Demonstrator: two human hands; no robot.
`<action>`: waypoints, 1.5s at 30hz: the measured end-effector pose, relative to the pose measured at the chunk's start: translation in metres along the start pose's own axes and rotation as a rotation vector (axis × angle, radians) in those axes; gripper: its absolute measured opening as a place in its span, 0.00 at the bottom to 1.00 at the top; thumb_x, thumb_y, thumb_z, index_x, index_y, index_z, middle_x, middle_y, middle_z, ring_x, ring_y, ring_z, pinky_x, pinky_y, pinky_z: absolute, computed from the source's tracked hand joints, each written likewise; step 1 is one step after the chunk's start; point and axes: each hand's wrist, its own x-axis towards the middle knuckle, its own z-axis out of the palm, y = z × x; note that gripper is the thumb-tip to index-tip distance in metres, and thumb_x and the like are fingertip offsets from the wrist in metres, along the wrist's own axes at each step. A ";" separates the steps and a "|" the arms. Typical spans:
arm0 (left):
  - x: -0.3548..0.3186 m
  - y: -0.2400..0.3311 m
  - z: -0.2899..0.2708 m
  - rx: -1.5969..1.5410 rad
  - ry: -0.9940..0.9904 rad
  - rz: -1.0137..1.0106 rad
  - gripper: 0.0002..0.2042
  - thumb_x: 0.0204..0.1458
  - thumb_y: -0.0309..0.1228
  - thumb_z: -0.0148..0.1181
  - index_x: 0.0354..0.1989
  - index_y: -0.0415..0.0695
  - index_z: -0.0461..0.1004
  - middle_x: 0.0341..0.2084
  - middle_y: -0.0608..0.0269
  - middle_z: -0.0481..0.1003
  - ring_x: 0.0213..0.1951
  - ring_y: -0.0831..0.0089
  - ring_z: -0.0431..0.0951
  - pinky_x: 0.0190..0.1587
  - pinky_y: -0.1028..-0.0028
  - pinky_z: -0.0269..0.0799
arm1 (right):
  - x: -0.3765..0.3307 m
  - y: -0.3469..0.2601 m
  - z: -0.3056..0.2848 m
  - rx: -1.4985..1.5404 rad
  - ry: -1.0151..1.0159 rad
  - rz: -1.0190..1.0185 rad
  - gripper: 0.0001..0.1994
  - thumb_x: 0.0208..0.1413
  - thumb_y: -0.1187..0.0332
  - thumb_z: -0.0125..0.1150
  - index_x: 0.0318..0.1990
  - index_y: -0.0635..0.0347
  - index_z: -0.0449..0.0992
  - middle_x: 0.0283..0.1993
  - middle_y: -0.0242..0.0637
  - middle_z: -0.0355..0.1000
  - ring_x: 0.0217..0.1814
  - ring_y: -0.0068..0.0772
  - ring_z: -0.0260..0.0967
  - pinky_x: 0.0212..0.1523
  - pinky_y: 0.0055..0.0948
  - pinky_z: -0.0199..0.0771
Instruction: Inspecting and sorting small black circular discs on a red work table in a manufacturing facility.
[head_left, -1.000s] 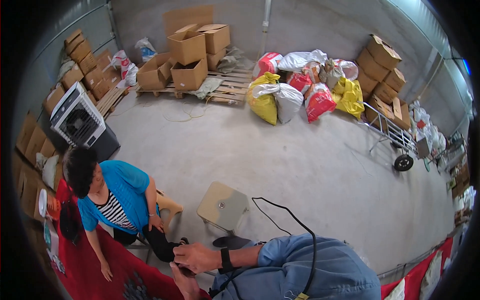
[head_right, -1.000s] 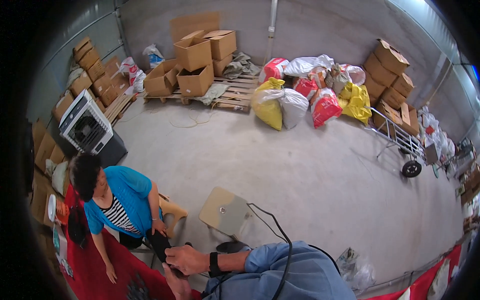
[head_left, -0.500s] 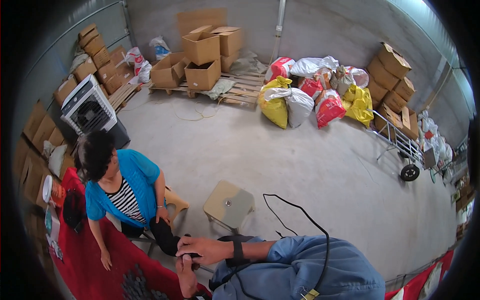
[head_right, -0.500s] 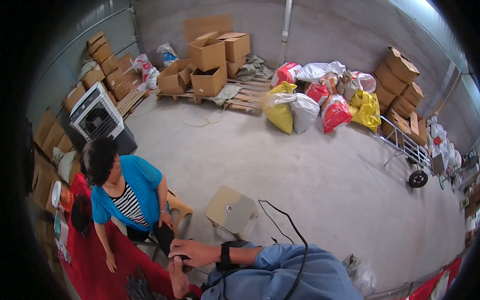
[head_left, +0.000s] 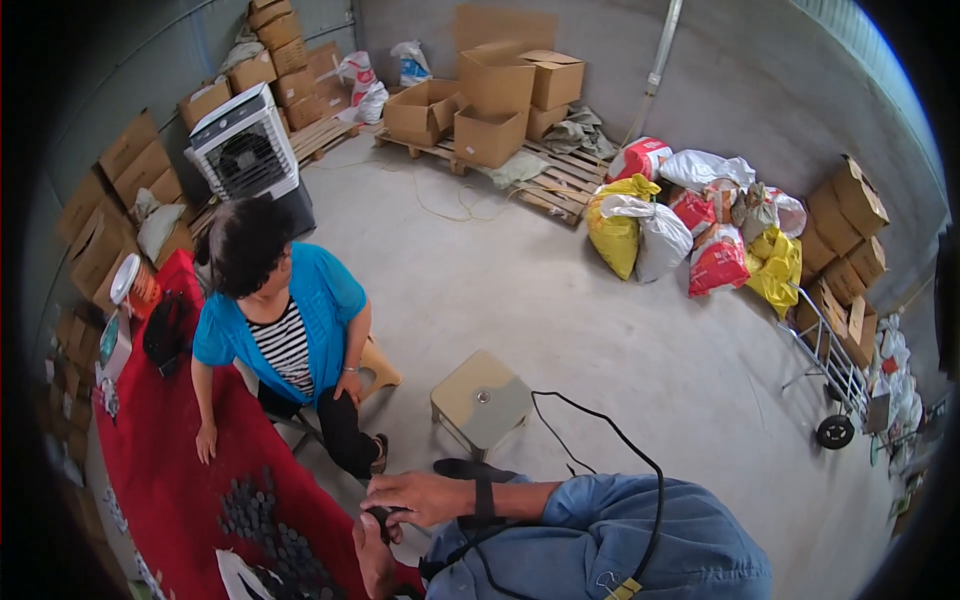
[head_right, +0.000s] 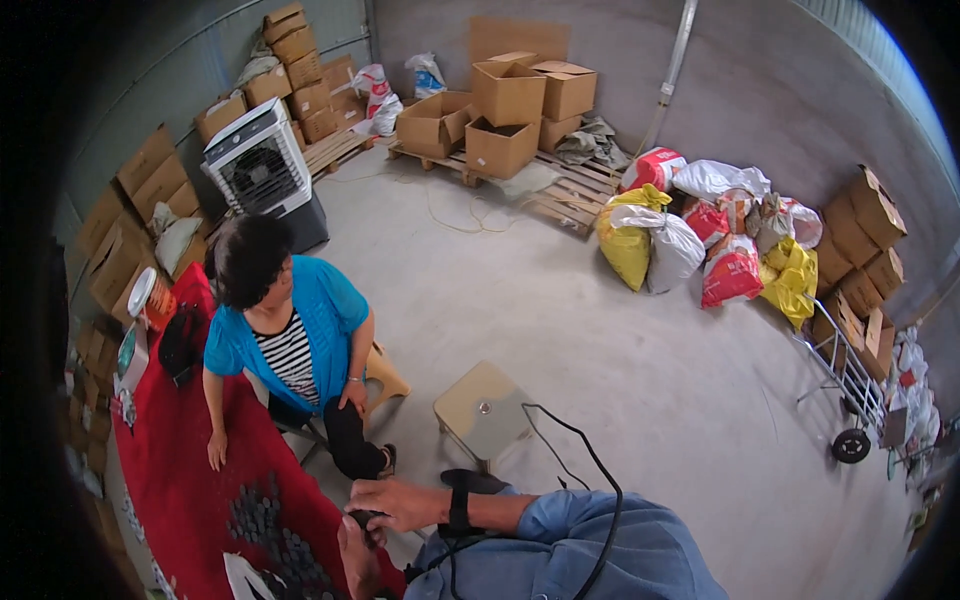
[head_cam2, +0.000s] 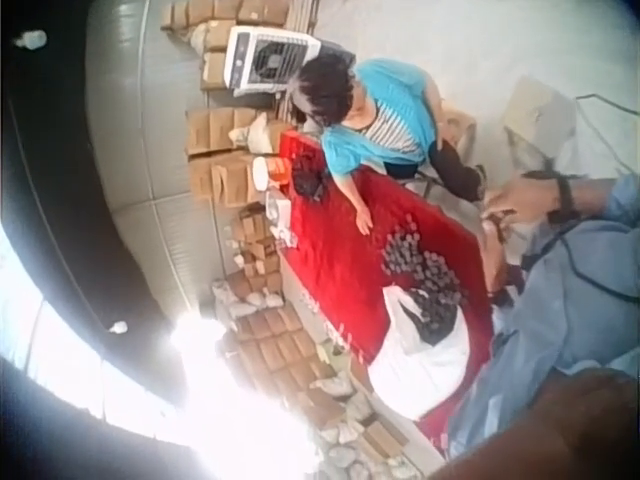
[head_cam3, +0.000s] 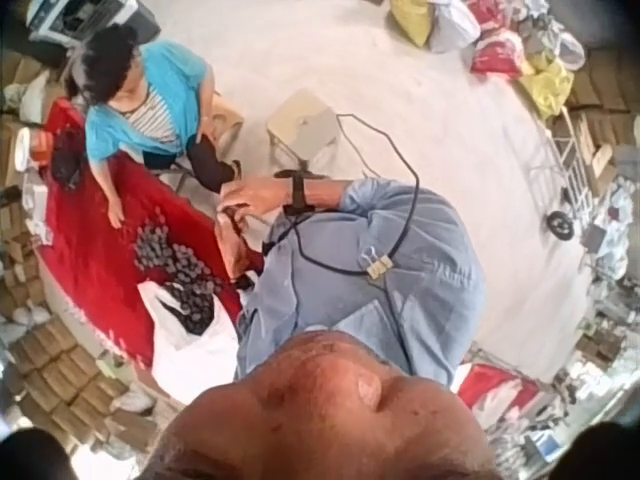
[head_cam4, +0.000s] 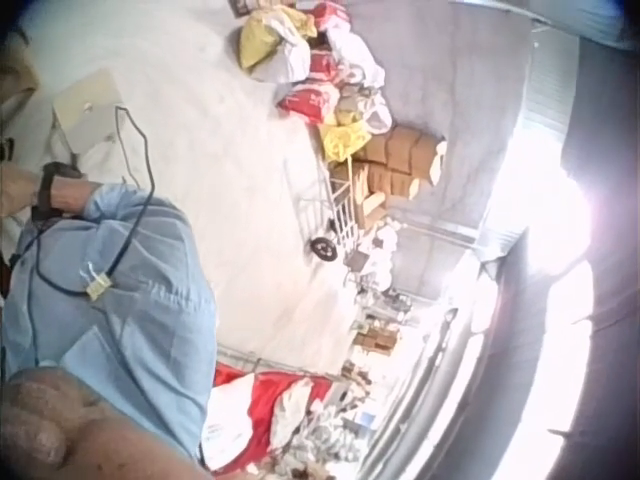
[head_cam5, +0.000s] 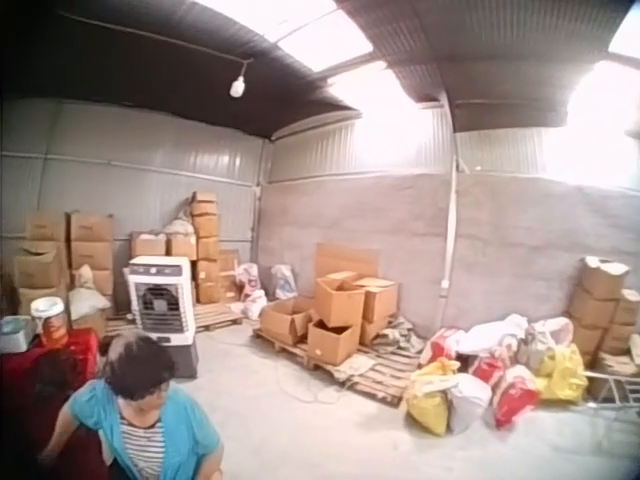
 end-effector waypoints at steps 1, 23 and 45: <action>-0.003 0.000 0.005 0.023 0.048 0.072 0.19 0.65 0.44 0.51 0.43 0.36 0.69 0.25 0.66 0.69 0.23 0.78 0.66 0.26 0.76 0.60 | -0.002 -0.001 0.002 -0.063 0.020 -0.018 0.23 0.49 0.74 0.67 0.54 0.64 0.70 0.49 0.44 0.67 0.49 0.52 0.71 0.46 0.42 0.74; -0.028 0.020 0.034 0.416 0.216 0.587 0.21 0.46 0.15 0.66 0.51 0.38 0.73 0.44 0.61 0.74 0.41 0.76 0.74 0.42 0.75 0.73 | -0.018 -0.039 -0.025 0.304 0.132 0.267 0.20 0.51 0.77 0.68 0.53 0.62 0.75 0.48 0.39 0.75 0.51 0.31 0.73 0.52 0.27 0.71; 0.054 -0.015 0.027 0.476 -0.120 0.492 0.27 0.61 0.39 0.56 0.64 0.37 0.62 0.50 0.47 0.75 0.49 0.62 0.76 0.54 0.63 0.71 | -0.017 -0.007 -0.019 -0.359 0.431 0.077 0.14 0.47 0.68 0.64 0.41 0.61 0.71 0.40 0.42 0.67 0.43 0.44 0.70 0.39 0.42 0.71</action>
